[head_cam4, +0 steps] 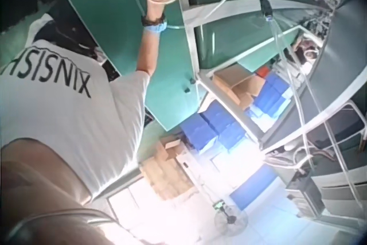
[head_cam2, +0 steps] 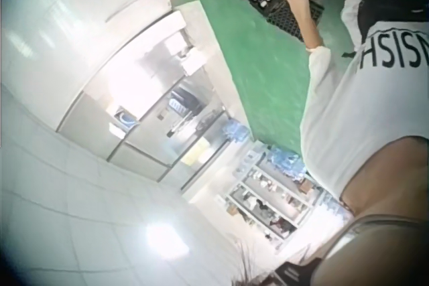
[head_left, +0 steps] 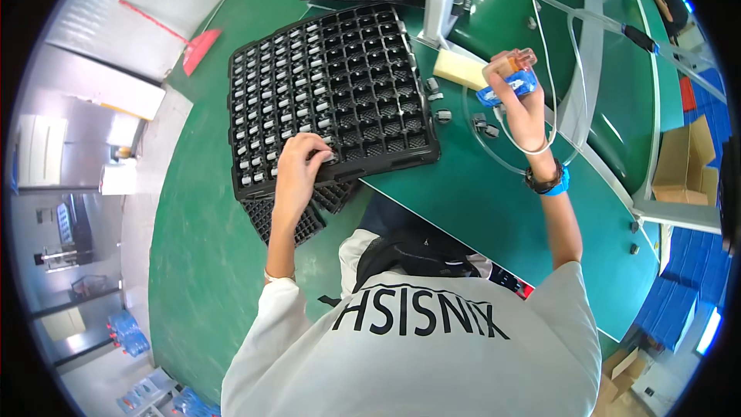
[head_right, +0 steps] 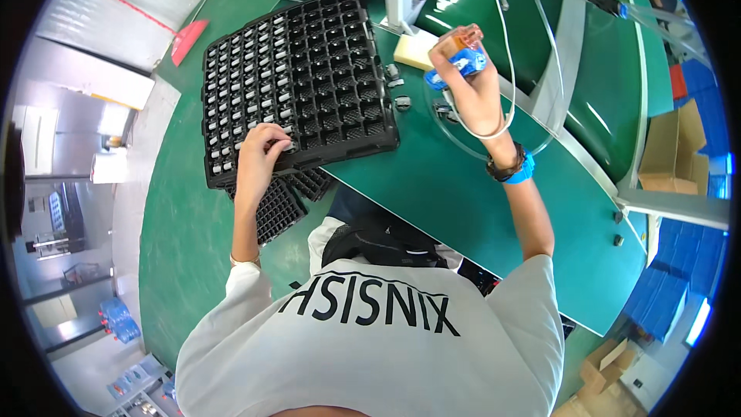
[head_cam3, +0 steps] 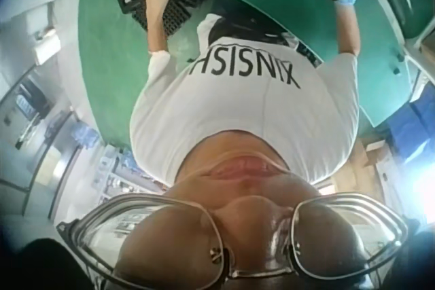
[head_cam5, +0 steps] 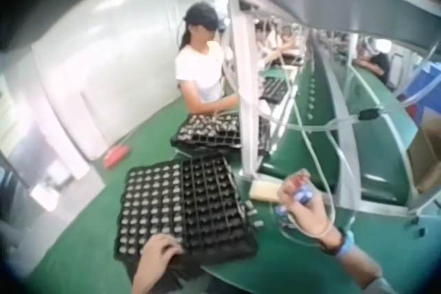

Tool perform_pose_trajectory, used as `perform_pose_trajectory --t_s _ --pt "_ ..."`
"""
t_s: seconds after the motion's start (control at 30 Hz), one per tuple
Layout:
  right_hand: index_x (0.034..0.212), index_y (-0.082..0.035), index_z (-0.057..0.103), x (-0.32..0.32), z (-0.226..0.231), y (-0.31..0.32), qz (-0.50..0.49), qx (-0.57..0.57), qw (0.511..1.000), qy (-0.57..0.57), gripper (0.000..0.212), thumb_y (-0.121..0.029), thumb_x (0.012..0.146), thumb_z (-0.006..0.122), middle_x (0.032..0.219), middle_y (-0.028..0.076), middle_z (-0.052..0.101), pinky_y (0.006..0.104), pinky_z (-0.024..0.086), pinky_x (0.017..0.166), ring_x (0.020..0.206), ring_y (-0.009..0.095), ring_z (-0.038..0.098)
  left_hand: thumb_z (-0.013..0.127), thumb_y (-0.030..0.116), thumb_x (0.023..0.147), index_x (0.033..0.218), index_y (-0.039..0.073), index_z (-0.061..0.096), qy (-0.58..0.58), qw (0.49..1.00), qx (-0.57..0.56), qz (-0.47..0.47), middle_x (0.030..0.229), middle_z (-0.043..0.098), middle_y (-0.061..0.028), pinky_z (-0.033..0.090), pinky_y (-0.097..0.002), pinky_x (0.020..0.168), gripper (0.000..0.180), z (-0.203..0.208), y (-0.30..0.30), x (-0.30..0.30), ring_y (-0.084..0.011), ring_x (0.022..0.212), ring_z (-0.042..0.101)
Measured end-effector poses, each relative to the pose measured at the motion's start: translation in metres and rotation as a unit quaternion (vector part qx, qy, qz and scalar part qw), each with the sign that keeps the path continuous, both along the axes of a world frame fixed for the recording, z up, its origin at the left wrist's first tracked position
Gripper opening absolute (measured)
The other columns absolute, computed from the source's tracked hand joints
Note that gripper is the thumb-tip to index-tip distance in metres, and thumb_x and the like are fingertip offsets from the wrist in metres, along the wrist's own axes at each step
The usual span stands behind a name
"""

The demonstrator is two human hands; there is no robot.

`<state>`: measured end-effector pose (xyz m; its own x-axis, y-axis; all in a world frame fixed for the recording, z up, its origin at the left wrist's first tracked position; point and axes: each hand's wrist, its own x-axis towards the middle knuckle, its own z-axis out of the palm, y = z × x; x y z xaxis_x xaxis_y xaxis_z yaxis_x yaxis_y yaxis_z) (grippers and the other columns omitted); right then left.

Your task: Assembling small electronic components into a housing fixture at a factory workstation.

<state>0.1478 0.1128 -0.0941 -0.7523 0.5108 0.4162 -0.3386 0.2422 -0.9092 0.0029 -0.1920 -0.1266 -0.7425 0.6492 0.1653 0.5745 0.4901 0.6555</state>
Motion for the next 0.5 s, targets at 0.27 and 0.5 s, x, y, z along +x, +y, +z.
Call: perform_pose_trajectory --t_s 0.27,0.5 --pt "0.111 -0.008 0.045 0.008 0.037 -0.011 0.0 -0.272 0.962 -0.021 0.033 -0.025 0.083 0.053 0.104 0.005 0.052 0.0228 0.042 0.069 0.087 0.011 0.052 0.041 0.014 0.091 0.092 0.005 0.041 -0.457 0.811 0.36 -0.066 0.102 0.056 -0.0227 0.053 -0.0286 0.072 0.01 0.031 0.028 0.017 -0.023 0.083 0.061" --pt "0.106 -0.006 0.047 0.019 0.036 -0.017 0.102 -0.4 0.91 -0.027 0.031 -0.026 0.083 0.053 0.091 0.003 0.052 0.0188 0.034 0.05 0.063 0.006 0.045 0.044 0.015 0.091 0.118 -0.006 0.044 -0.553 0.719 0.39 -0.157 0.106 0.055 -0.0181 0.05 -0.026 0.082 0.034 0.029 0.083 0.057 -0.0214 0.089 0.059"
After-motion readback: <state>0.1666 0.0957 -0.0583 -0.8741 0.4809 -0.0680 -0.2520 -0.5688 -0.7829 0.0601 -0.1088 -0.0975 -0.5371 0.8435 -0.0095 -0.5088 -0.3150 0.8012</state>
